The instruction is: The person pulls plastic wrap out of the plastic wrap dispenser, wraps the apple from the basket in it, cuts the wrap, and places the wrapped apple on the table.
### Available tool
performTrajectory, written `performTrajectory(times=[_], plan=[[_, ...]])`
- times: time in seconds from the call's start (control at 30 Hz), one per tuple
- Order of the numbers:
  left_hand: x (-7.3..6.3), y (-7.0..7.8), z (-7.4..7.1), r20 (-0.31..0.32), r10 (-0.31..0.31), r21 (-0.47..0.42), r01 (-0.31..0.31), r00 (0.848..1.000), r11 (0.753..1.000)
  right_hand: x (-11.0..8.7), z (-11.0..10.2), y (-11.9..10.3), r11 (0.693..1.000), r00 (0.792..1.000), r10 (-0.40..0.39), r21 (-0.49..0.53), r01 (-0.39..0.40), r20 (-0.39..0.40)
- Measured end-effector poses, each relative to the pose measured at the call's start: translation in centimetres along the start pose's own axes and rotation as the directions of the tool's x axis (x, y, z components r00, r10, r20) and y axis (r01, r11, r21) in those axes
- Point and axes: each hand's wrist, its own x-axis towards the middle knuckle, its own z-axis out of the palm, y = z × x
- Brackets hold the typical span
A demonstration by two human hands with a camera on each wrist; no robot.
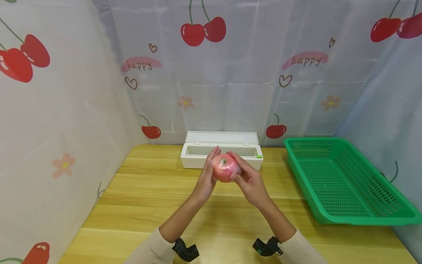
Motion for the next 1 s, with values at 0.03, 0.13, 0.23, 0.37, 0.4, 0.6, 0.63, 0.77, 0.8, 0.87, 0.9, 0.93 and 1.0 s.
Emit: performTrajectory(times=[0.03,0.13,0.23,0.37,0.4,0.6,0.63,0.77,0.8,0.87,0.9,0.93,1.0], plan=[[0.0,0.0,0.1,-0.011,0.005,-0.018,-0.005,1.000,1.000,0.0,0.0,0.0,1.000,1.000,-0.005,-0.005,0.005,-0.001],[0.1,-0.1,0.4,-0.037,0.016,-0.068,-0.018,0.999,0.998,0.1,0.0,0.0,0.999,1.000,-0.014,-0.031,0.015,0.007],[0.1,-0.1,0.3,-0.038,0.017,-0.096,-0.020,0.999,0.995,0.3,-0.2,-0.1,0.996,1.000,-0.010,-0.084,0.013,0.028],[0.1,0.1,-0.3,0.025,-0.008,-0.067,0.010,1.000,0.998,0.4,-0.7,-0.2,0.988,0.999,0.023,-0.152,-0.018,0.031],[0.1,0.3,-0.6,0.053,-0.015,-0.045,0.017,0.999,0.999,0.4,-0.9,-0.2,0.988,0.999,0.035,-0.148,-0.031,0.021],[0.5,1.2,-2.8,0.256,-0.013,0.090,-0.011,0.967,0.996,0.4,-2.0,-0.3,0.996,0.997,0.058,-0.065,-0.061,-0.043],[0.6,1.2,-3.2,0.282,-0.008,0.096,-0.020,0.960,0.995,0.4,-2.1,-0.3,0.996,0.998,0.056,-0.063,-0.058,-0.042],[0.9,1.1,-3.9,0.309,0.014,0.105,-0.048,0.951,0.993,0.5,-2.3,-0.5,0.997,0.998,0.052,-0.058,-0.053,-0.028],[0.9,1.0,-3.9,0.297,0.024,0.114,-0.060,0.955,0.992,0.5,-2.3,-0.5,0.997,0.998,0.053,-0.053,-0.054,-0.025],[1.0,0.8,-4.0,0.264,0.050,0.136,-0.089,0.963,0.987,0.4,-2.3,-0.6,0.997,0.998,0.058,-0.045,-0.059,-0.025],[1.0,0.7,-4.0,0.245,0.065,0.151,-0.105,0.967,0.983,0.4,-2.2,-0.6,0.997,0.998,0.062,-0.041,-0.063,-0.027],[1.0,0.7,-3.9,0.228,0.081,0.163,-0.120,0.970,0.979,0.4,-2.2,-0.6,0.997,0.997,0.065,-0.041,-0.067,-0.031],[1.0,0.5,-3.9,0.196,0.111,0.176,-0.146,0.974,0.973,0.4,-2.2,-0.5,0.997,0.997,0.068,-0.045,-0.069,-0.035]])
